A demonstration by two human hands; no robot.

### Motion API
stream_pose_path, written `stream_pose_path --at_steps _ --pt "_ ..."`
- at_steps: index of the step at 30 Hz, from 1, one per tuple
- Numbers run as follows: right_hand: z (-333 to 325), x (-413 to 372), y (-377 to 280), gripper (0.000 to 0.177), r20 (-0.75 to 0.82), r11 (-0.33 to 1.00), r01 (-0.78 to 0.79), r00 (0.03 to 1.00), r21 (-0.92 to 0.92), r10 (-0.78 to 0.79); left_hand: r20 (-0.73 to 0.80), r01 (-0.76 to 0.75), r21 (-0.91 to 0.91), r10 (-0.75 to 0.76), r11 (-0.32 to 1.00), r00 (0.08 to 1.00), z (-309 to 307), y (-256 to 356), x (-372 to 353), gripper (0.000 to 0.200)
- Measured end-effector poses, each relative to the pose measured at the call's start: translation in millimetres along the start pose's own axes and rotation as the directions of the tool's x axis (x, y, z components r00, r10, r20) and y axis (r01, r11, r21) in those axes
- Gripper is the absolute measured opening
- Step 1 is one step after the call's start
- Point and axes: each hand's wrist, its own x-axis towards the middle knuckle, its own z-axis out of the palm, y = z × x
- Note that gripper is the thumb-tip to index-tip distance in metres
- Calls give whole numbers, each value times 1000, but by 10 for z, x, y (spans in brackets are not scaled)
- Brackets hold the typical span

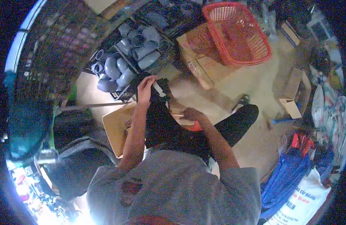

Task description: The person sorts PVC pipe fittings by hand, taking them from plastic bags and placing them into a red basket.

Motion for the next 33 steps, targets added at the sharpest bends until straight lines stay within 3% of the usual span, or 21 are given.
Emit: stream_pose_path --at_steps 1,2,3,4,6,7,10,11,13,14,18,20,21,23,24,25,26,28,29,31,33 --pt "-154 -118 -142 39 -111 973 -172 976 152 190 -9 -21 -17 21 1000 1000 -79 61 -117 18" --pt "-234 -296 -258 40 -371 963 -43 917 265 143 -37 -84 -6 84 996 996 -174 119 -269 18" --pt "-241 -449 -301 42 -602 933 116 789 342 122 -65 -139 10 139 990 988 -262 165 -430 18" --pt "-219 -535 -322 42 -599 938 119 794 327 108 -106 -219 -26 215 975 971 -319 213 -563 16" --pt "-208 -656 -289 40 -795 682 522 589 512 146 -170 -267 33 269 963 948 -365 430 -812 15" --pt "-218 -733 -265 40 -790 687 522 600 506 127 -215 -297 98 312 950 926 -383 507 -907 13" --pt "-211 -844 -170 50 -602 870 142 773 473 201 -276 -306 171 344 936 897 -539 373 -969 12" --pt "-244 -811 -181 50 -600 877 146 779 458 184 -294 -312 170 351 935 889 -605 235 -946 12" --pt "-387 -665 -245 61 -346 919 -175 888 354 303 -201 -335 351 420 874 885 -729 -12 -847 14" --pt "-568 -587 -397 62 -205 909 -251 922 333 330 -208 -317 400 422 860 883 -710 144 -806 16" --pt "-957 193 -412 58 -264 879 -81 937 469 228 -313 -137 386 269 912 911 -765 183 -757 20" --pt "-1347 510 -654 54 -244 623 -8 916 782 318 -329 -84 381 220 921 919 -816 125 -833 18" --pt "-1500 753 -586 54 -260 619 0 907 785 330 -319 -161 360 283 919 905 -776 213 -876 18" --pt "-1695 1363 -213 49 -243 275 165 929 947 279 -338 -148 339 267 929 903 -763 202 -911 18" --pt "-1824 1562 -83 48 -317 299 223 893 928 319 -374 -74 347 211 935 903 -792 133 -911 18" --pt "-1940 1764 64 46 -384 322 274 851 906 358 -433 -40 164 108 986 895 -792 95 -914 19" --pt "-2097 1900 164 46 -455 391 300 794 870 402 -453 -6 216 105 976 885 -856 -15 -902 19" --pt "-2524 1802 110 46 -790 909 72 526 410 314 -457 43 284 95 958 884 -950 -61 -883 19" --pt "-2717 1539 -60 46 -904 977 -19 376 212 203 -447 15 339 147 941 882 -914 63 -855 20" --pt "-3047 604 -671 45 -991 1000 -16 132 -16 -14 -425 -16 392 197 920 883 -888 155 -734 20" --pt "-3241 64 -681 47 -983 840 -534 -82 -96 -164 -361 -30 405 190 914 913 -866 148 -721 21"
